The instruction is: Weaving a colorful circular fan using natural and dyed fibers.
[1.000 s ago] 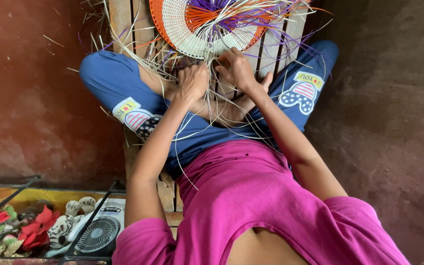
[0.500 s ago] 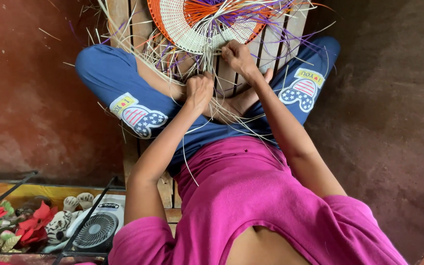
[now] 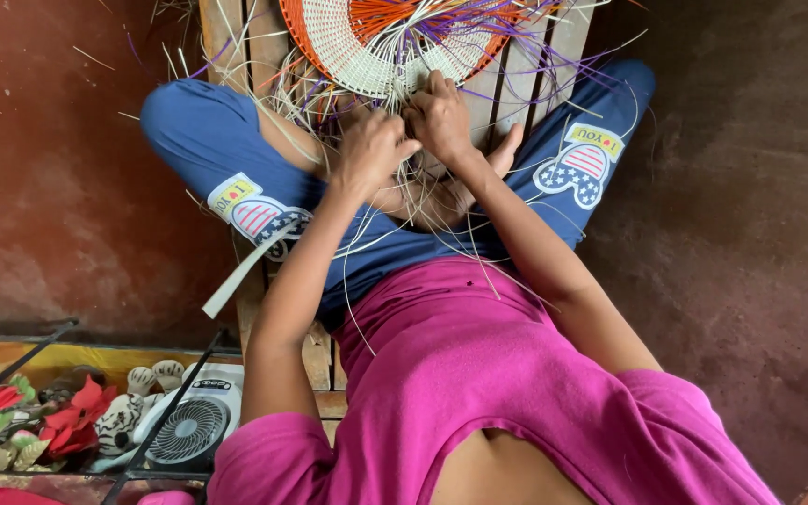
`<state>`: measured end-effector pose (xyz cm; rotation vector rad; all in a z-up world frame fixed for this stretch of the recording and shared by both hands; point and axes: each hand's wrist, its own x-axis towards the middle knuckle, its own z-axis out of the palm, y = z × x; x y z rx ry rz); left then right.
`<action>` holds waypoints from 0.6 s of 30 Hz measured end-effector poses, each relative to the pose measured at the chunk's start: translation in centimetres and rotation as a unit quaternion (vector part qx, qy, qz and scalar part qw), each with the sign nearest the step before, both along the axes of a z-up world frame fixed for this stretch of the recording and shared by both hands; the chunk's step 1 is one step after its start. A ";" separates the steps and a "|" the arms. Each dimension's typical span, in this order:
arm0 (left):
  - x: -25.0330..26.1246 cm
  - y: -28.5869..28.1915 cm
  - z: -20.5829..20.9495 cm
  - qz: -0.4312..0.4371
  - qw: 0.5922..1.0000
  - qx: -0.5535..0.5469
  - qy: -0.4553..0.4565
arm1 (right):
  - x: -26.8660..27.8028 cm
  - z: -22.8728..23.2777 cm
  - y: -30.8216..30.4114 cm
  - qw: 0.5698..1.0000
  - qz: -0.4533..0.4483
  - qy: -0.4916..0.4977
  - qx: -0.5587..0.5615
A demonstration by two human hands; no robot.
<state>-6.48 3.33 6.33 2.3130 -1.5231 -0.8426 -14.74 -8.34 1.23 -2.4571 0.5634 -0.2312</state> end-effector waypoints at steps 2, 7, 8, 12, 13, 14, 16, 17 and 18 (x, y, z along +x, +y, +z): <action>1.6 0.1 -0.9 0.141 0.985 -0.093 0.038 | 0.0 0.1 0.0 1.000 0.008 -0.020 -0.017; 1.6 -0.4 -3.3 0.190 0.980 -0.053 -0.039 | -0.1 0.4 0.2 1.000 -0.001 -0.026 -0.001; 1.4 -0.4 -4.0 0.183 0.982 -0.033 -0.040 | -0.2 0.5 0.2 0.999 0.002 -0.038 0.006; 1.8 -0.7 -4.4 0.229 0.966 -0.119 -0.010 | -0.3 0.4 0.1 1.000 -0.003 -0.022 0.003; 2.1 -0.5 -4.6 0.220 0.967 -0.125 0.015 | -0.2 0.4 0.1 1.000 -0.004 -0.025 -0.001; 2.5 -0.3 -4.8 0.211 0.968 -0.131 0.040 | -0.1 0.5 0.2 1.000 -0.005 -0.027 -0.005; 2.8 -0.2 -4.1 0.205 0.970 -0.112 0.060 | -0.1 0.3 0.3 1.000 -0.004 -0.029 0.000; 2.9 -0.3 -3.9 0.197 0.972 -0.095 0.083 | -0.2 0.2 0.2 1.000 -0.006 -0.028 0.002; 3.1 -0.2 -3.8 0.196 0.972 -0.095 0.083 | -0.2 0.3 0.2 1.000 -0.007 -0.028 0.002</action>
